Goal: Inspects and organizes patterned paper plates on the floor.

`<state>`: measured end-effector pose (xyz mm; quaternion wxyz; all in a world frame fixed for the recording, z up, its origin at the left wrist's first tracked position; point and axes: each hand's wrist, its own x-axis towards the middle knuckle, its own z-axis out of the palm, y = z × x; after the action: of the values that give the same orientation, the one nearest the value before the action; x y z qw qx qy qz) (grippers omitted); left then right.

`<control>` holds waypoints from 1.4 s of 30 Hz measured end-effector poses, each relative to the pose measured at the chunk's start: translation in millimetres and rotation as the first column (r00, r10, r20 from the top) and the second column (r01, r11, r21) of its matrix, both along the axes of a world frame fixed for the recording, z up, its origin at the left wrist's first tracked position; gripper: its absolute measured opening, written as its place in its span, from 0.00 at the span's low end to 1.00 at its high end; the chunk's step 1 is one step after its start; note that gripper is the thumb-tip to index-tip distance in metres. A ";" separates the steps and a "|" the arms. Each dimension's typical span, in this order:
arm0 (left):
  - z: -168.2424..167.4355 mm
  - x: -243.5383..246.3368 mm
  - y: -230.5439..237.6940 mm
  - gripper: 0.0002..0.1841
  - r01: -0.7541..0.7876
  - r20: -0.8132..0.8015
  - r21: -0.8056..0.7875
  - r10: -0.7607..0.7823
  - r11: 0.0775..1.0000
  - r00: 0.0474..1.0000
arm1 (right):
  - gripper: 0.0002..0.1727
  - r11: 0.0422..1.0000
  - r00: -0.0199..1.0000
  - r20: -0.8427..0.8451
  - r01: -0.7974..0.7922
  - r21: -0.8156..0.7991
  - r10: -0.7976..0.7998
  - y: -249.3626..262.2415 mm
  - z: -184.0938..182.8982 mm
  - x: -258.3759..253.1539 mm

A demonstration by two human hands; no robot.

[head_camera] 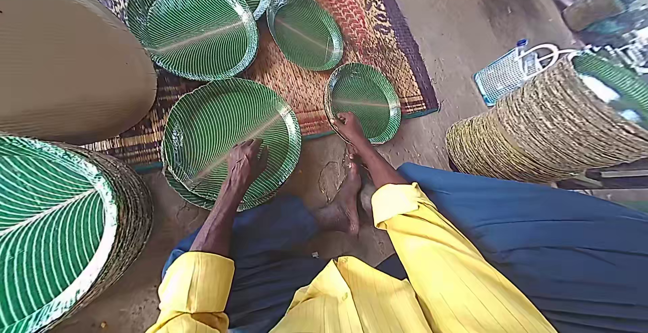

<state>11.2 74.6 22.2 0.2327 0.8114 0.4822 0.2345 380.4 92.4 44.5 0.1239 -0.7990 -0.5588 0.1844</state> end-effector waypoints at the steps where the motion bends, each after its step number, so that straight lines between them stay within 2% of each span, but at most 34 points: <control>1: -1.1 0.5 -0.2 0.18 0.002 0.012 0.011 -0.002 1.000 1.000 | 0.21 1.000 1.000 -0.005 -0.006 0.000 0.006 0.4 -0.3 1.5; 4: -2.6 1.4 -0.1 0.19 0.006 0.011 0.021 -0.006 1.000 1.000 | 0.21 1.000 0.997 -0.079 0.020 0.003 -0.019 2.0 -1.6 5.5; 9: 3.6 2.9 -0.5 0.20 0.018 -0.066 -0.093 -0.024 0.996 0.998 | 0.22 0.998 0.985 -0.167 0.055 0.015 -0.052 1.0 -3.1 10.5; 14: 1.1 3.5 0.0 0.21 0.021 -0.101 -0.108 -0.032 0.994 0.994 | 0.19 0.997 0.990 -0.122 0.079 0.019 -0.076 1.5 0.0 11.4; 17: 1.6 3.8 0.0 0.22 0.024 -0.100 -0.130 -0.038 0.991 0.994 | 0.20 0.986 0.986 -0.041 0.163 0.045 -0.161 -0.5 0.4 13.2; 20: 1.0 3.9 -1.4 0.22 0.027 -0.047 -0.046 -0.029 0.999 0.998 | 0.20 0.961 0.977 -0.024 0.213 0.175 -0.212 1.3 10.7 6.2; 22: 1.2 4.9 -2.5 0.22 0.023 0.012 0.057 -0.024 0.998 1.000 | 0.20 0.928 0.994 0.044 0.082 0.362 -0.105 1.9 24.6 -9.5; 24: 2.7 6.1 -7.4 0.23 0.010 0.112 0.206 -0.034 0.978 0.993 | 0.17 0.797 0.987 0.134 -0.150 0.586 0.087 1.0 37.4 -35.6; 25: 4.4 6.9 -9.9 0.23 -0.012 0.177 0.306 -0.044 0.952 0.983 | 0.15 0.734 0.969 0.157 -0.245 0.633 0.189 -0.5 44.1 -55.1; 27: 8.1 8.1 -13.8 0.22 -0.075 0.294 0.492 -0.084 0.867 0.952 | 0.11 0.625 0.888 0.194 -0.435 0.649 0.416 -12.8 50.9 -105.9; 29: 10.5 6.4 -15.3 0.22 -0.108 0.336 0.587 -0.120 0.803 0.934 | 0.09 0.556 0.729 0.214 -0.649 0.519 0.650 -36.1 42.1 -156.9; 30: 10.1 5.7 -14.8 0.22 -0.109 0.335 0.598 -0.124 0.794 0.934 | 0.09 0.519 0.638 0.196 -0.738 0.431 0.744 -45.3 30.1 -179.0; 32: 7.8 4.1 -14.1 0.23 -0.069 0.282 0.538 -0.102 0.840 0.954 | 0.11 0.446 0.462 0.056 -0.877 0.180 0.885 -64.9 10.0 -209.3; 34: 6.6 1.9 -13.1 0.22 -0.024 0.184 0.374 -0.049 0.927 0.982 | 0.11 0.339 0.335 -0.053 -0.930 0.139 0.941 -80.0 -7.9 -218.8; 36: 7.3 0.2 -10.6 0.22 0.003 0.048 0.183 -0.012 0.983 0.999 | 0.11 0.284 0.286 -0.023 -0.934 0.219 0.958 -83.7 -19.1 -211.5; 38: 5.8 2.2 -8.2 0.21 0.012 -0.061 0.044 -0.010 0.999 0.998 | 0.13 0.315 0.337 0.035 -0.908 0.276 0.941 -71.5 -16.6 -187.9; 40: 2.0 3.3 -6.1 0.21 0.011 -0.173 -0.052 -0.020 0.999 0.985 | 0.15 0.477 0.507 0.058 -0.839 0.263 0.860 -49.3 2.3 -154.6; 42: 2.3 4.7 -6.2 0.21 0.008 -0.215 -0.093 -0.028 0.996 0.976 | 0.13 0.683 0.739 0.071 -0.651 0.333 0.670 -25.8 13.5 -111.3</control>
<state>15.9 68.5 24.5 0.2182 0.8247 0.5077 0.1206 269.1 66.6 57.9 0.1990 -0.5049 -0.8280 0.1411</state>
